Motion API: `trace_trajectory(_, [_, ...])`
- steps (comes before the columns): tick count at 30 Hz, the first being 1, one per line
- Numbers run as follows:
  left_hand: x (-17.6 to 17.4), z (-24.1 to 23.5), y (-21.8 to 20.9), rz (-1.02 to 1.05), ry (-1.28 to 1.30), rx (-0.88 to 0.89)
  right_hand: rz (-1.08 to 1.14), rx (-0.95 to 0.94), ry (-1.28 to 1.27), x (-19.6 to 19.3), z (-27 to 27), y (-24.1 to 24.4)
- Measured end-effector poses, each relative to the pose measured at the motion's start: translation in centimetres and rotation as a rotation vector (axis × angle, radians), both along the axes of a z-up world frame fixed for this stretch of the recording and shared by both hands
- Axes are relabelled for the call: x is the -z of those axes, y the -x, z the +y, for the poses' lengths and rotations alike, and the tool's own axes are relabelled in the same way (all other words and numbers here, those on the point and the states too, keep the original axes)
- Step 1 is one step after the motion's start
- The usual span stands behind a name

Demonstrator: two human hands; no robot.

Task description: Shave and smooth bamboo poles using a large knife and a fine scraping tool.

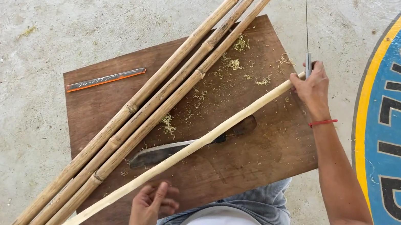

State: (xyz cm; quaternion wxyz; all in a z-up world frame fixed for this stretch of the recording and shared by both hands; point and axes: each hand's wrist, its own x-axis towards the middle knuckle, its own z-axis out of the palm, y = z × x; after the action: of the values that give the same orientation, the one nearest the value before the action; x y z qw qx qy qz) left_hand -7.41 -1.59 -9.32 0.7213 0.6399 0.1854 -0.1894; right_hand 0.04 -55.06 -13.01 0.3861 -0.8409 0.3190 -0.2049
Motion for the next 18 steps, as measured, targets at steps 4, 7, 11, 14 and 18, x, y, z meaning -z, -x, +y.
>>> trace_trajectory(4, [-3.2,1.7,-3.7,-0.069,-0.283,0.503,-0.136,-0.027,-0.024,-0.9,0.6,-0.4])
trace_trajectory(7, [-6.2,-0.1,-7.2,-0.424,-0.628,0.639,-0.266,0.024,-0.098,-2.0,1.8,1.5])
trace_trajectory(11, [-5.3,-4.7,-12.0,-1.011,-0.858,0.889,-0.584,-0.007,-0.078,-5.1,2.4,5.9])
trace_trajectory(14, [-5.1,-8.5,-11.9,-1.123,-0.835,1.215,-0.563,0.074,-0.036,-4.6,2.9,9.4])
trace_trajectory(18, [-0.5,-11.1,-12.3,-1.294,-0.840,1.292,-0.450,0.159,-0.101,-2.6,4.1,11.3])
